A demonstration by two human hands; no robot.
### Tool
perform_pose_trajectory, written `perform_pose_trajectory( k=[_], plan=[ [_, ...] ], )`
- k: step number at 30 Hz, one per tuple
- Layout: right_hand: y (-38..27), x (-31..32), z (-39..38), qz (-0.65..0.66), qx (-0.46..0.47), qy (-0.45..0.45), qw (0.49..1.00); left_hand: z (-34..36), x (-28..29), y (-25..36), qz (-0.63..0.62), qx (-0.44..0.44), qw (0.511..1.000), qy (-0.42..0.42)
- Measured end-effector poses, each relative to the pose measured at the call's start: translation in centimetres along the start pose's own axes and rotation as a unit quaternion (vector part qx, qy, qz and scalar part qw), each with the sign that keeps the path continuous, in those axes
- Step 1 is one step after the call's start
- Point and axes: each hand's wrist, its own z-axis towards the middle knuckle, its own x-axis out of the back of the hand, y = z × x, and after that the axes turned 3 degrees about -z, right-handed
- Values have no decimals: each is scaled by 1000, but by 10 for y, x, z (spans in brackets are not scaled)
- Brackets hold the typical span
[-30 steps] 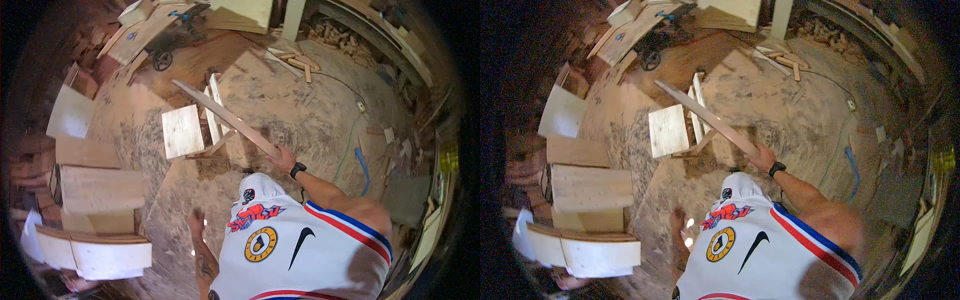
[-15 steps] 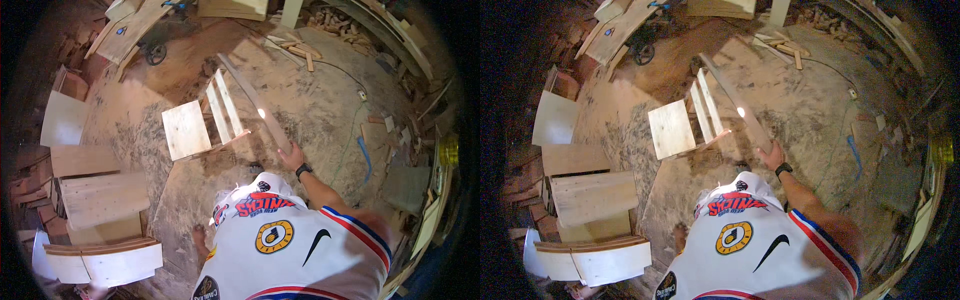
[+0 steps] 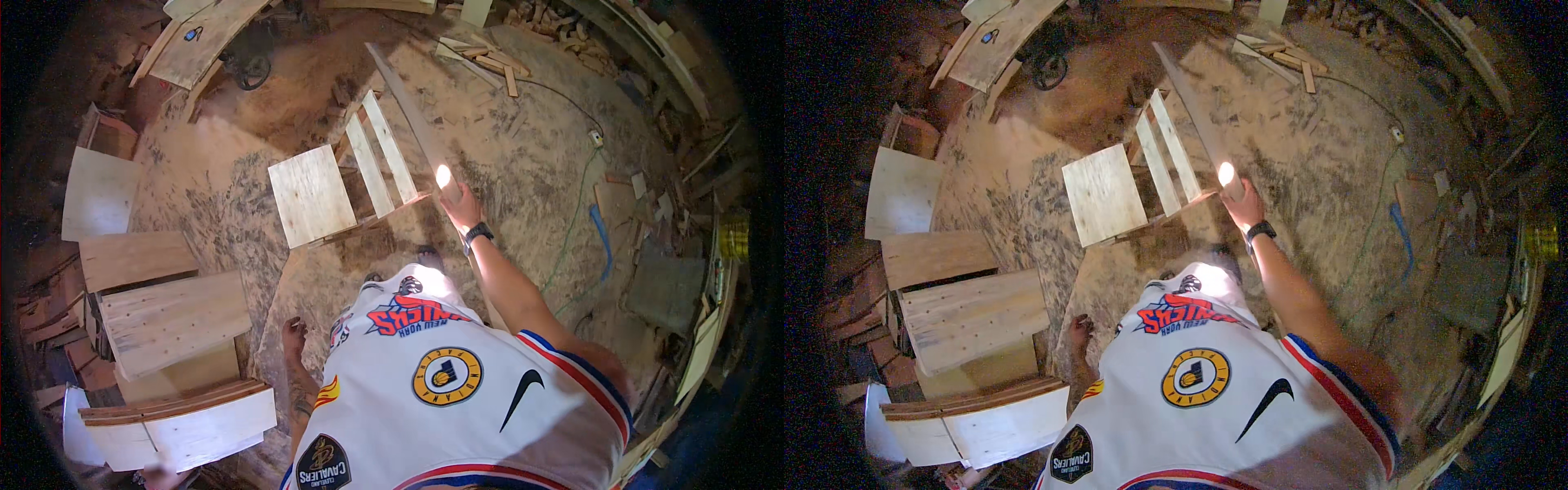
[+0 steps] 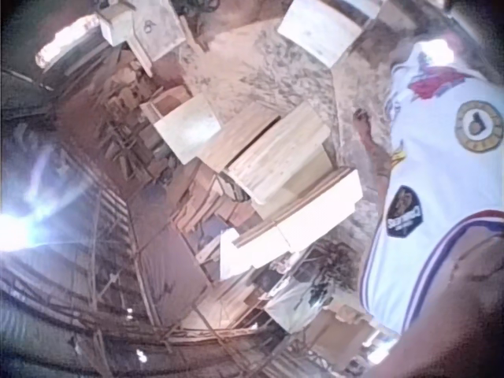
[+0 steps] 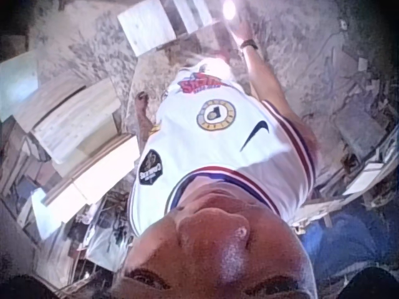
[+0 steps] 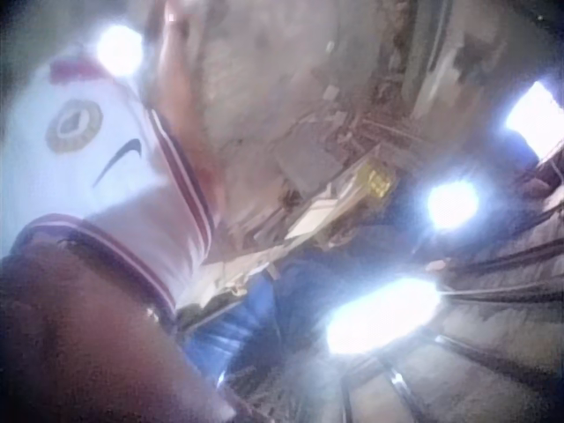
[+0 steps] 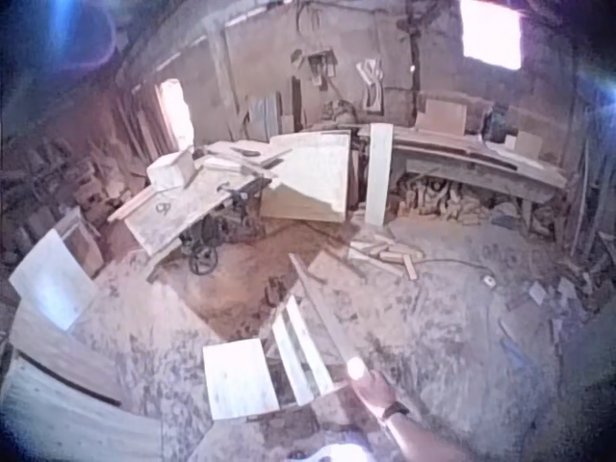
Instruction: The recorder uses a handsaw, hammer, and miter saw to build a wooden stool or chair frame.
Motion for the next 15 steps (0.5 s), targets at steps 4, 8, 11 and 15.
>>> perform_pose_trajectory(
  k=[4,8,11,15],
  plan=[
    [-6,-28,11,22,26,50,998,-18,17,-20,-43,113,993,3],
    [-8,-47,16,81,51,40,995,-42,37,-55,-45,118,992,23],
    [13,-67,34,-42,104,-9,994,-46,49,-91,-86,148,985,9],
    [56,-96,40,38,104,57,992,-40,52,-95,-109,126,986,-30]
  ],
)
